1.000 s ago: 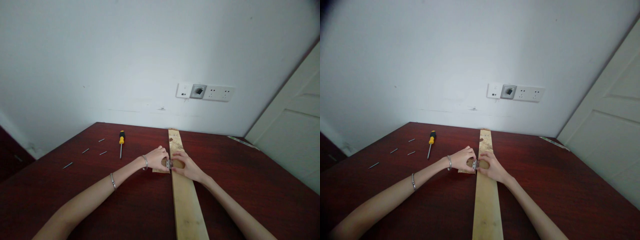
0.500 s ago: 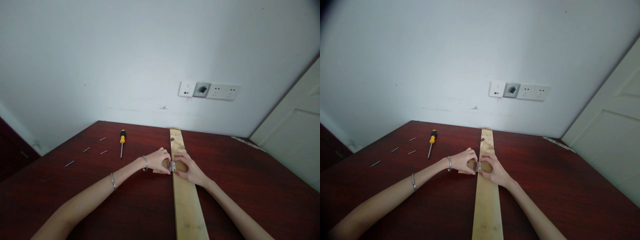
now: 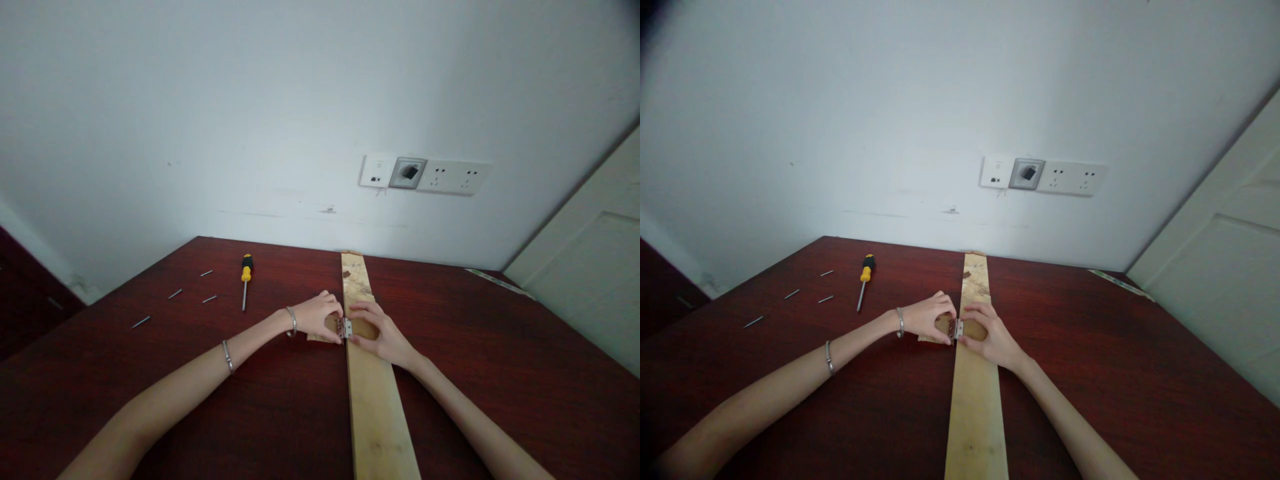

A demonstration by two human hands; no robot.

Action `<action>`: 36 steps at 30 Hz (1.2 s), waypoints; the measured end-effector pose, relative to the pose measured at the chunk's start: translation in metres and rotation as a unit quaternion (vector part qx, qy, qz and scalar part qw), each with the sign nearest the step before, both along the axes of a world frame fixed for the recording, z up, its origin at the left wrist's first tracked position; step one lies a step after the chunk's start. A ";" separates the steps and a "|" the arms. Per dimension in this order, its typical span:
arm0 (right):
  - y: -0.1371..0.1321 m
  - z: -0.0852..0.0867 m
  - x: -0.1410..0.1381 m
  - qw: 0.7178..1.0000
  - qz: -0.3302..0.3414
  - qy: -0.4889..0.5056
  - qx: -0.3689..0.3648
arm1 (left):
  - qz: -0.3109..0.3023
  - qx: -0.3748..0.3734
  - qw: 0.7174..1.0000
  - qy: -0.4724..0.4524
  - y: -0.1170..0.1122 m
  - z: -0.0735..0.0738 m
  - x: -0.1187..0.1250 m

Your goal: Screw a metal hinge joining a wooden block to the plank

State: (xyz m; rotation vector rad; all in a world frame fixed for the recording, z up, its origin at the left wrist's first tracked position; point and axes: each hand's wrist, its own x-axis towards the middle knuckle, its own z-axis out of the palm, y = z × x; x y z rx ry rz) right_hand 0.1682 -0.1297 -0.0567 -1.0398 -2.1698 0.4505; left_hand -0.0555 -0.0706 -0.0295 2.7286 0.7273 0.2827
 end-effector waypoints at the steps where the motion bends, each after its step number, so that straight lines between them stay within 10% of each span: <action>1: 0.000 0.000 0.000 1.000 0.000 0.000 0.000 | -0.001 0.000 1.000 0.000 0.000 0.000 0.000; 36: 0.001 -0.001 -0.001 1.000 -0.001 0.009 -0.006 | -0.009 0.031 0.999 0.035 0.003 0.000 -0.004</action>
